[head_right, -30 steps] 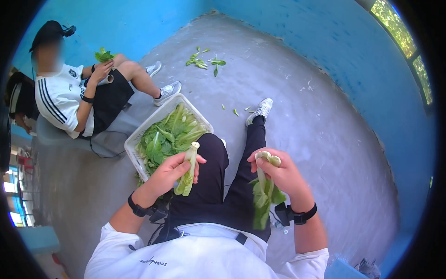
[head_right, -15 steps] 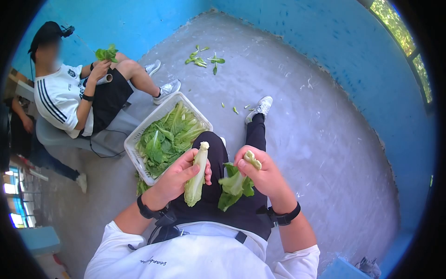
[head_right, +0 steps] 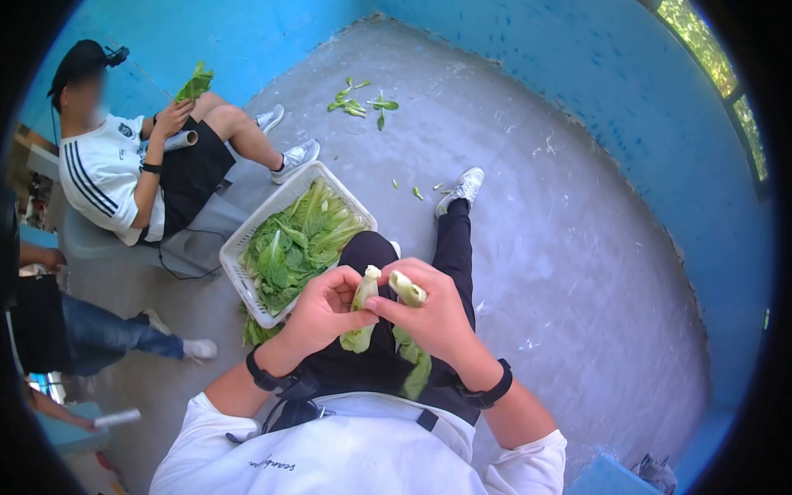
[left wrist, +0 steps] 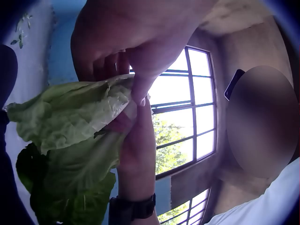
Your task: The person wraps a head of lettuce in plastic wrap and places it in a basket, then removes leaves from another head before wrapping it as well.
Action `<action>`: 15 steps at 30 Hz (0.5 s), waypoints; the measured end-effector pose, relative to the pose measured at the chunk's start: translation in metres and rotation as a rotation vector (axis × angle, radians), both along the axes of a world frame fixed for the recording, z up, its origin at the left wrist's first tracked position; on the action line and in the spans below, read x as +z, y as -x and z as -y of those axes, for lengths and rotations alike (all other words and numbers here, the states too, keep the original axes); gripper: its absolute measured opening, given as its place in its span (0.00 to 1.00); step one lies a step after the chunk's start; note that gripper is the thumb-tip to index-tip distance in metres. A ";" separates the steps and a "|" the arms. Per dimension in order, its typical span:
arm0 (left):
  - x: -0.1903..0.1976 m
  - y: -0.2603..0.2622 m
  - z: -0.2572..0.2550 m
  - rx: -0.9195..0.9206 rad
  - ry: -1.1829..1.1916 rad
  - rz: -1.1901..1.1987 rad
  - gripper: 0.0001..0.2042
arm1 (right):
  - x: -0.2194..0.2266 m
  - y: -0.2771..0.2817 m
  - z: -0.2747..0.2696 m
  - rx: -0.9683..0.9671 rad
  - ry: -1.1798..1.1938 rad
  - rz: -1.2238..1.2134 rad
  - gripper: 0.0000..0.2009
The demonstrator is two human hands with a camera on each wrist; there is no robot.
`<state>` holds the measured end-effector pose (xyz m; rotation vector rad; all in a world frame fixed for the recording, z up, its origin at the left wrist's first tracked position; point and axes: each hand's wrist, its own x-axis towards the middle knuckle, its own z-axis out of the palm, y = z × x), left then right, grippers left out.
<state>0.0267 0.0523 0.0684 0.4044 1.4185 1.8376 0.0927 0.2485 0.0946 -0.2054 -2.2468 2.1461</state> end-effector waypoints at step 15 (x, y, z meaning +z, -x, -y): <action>0.020 0.010 0.014 -0.037 0.358 -0.253 0.06 | 0.022 -0.003 -0.023 0.229 -0.512 -0.066 0.12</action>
